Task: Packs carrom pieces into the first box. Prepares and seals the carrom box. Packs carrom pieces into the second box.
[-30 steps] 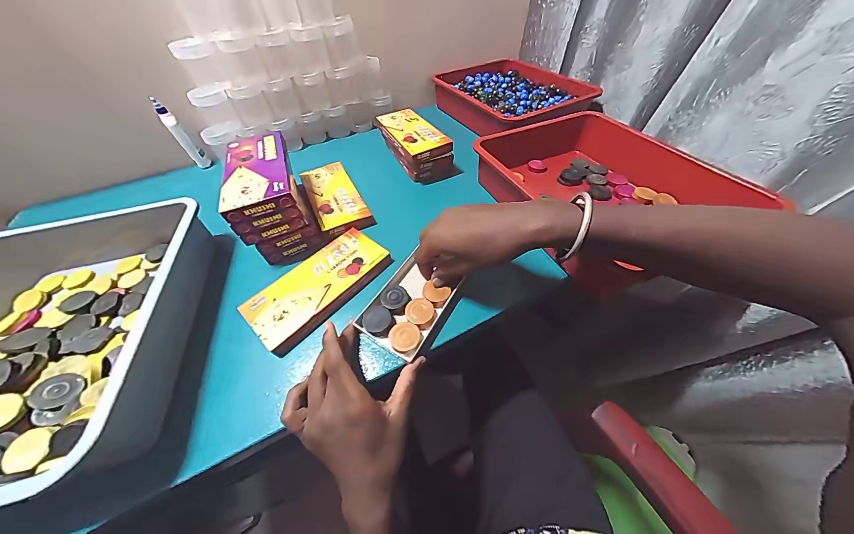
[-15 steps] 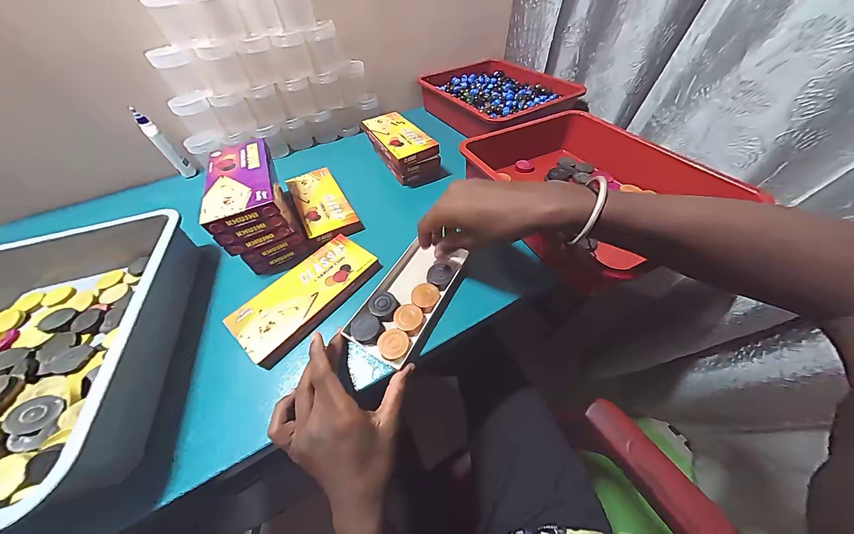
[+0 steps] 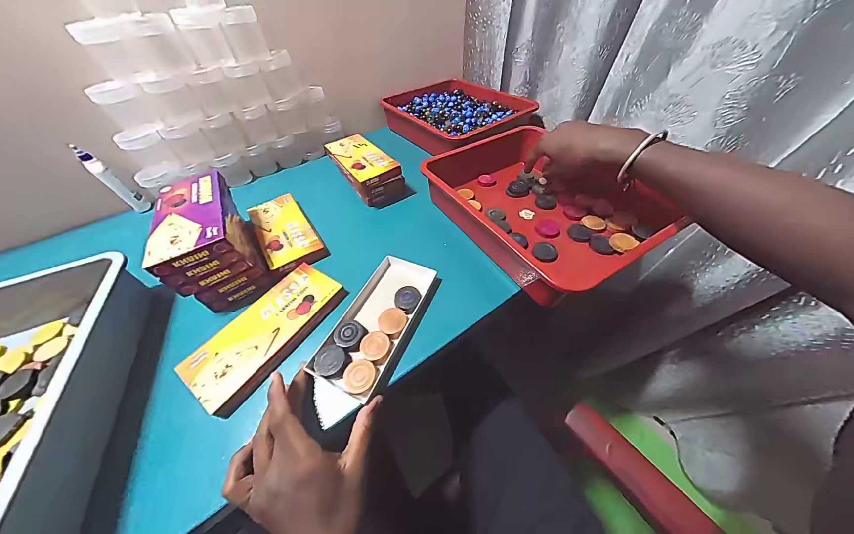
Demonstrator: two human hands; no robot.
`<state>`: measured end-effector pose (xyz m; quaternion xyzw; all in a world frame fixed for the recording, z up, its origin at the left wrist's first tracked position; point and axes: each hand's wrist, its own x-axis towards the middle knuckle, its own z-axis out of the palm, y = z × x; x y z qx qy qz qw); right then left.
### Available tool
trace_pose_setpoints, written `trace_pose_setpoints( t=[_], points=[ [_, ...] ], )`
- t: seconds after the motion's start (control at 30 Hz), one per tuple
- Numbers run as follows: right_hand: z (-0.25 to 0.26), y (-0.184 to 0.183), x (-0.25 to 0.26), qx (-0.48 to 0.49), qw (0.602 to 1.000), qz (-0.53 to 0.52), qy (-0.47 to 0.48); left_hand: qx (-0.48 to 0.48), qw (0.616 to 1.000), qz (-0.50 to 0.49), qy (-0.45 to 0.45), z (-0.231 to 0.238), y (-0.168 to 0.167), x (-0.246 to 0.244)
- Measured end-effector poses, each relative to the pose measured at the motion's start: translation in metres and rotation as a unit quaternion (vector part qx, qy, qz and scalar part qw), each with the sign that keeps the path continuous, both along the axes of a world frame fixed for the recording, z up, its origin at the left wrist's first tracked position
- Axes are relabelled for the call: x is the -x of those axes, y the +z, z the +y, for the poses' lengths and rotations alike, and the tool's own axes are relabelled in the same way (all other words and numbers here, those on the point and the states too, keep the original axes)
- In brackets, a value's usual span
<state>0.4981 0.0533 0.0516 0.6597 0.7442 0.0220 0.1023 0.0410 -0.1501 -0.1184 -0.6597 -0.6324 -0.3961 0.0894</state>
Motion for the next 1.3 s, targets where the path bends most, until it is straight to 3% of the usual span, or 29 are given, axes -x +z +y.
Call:
trace_pose_setpoints(
  t=[0.13, 0.33, 0.63, 0.8, 0.97, 1.13, 1.3],
  points=[
    [-0.004, -0.013, 0.000, -0.008, 0.993, 0.099, 0.061, 0.007, 1.000, 0.003, -0.010, 0.000, 0.001, 0.001],
    [0.012, -0.023, 0.002, -0.001, 0.989, 0.050, 0.142, 0.016, 1.000, 0.006, -0.010, -0.001, 0.001, 0.002],
    [0.007, -0.006, 0.004, -0.055, 0.996, 0.016, 0.070, 0.008, 1.000, 0.008, -0.015, -0.001, 0.004, 0.000],
    [-0.013, 0.007, -0.013, 0.024, 0.995, -0.067, -0.067, 0.009, 1.000, 0.007, -0.012, -0.001, 0.004, 0.000],
    [-0.030, 0.008, -0.026, 0.112, 0.982, -0.122, -0.086, 0.004, 1.000, 0.003, -0.013, 0.000, 0.001, 0.001],
    [-0.033, 0.007, -0.020, -0.031, 0.999, -0.031, -0.017, 0.003, 1.000, -0.006, -0.017, 0.000, 0.000, 0.002],
    [-0.028, 0.001, 0.000, -0.073, 0.997, 0.011, 0.015, 0.002, 1.000, -0.002, -0.013, 0.000, 0.001, 0.001]
  ],
)
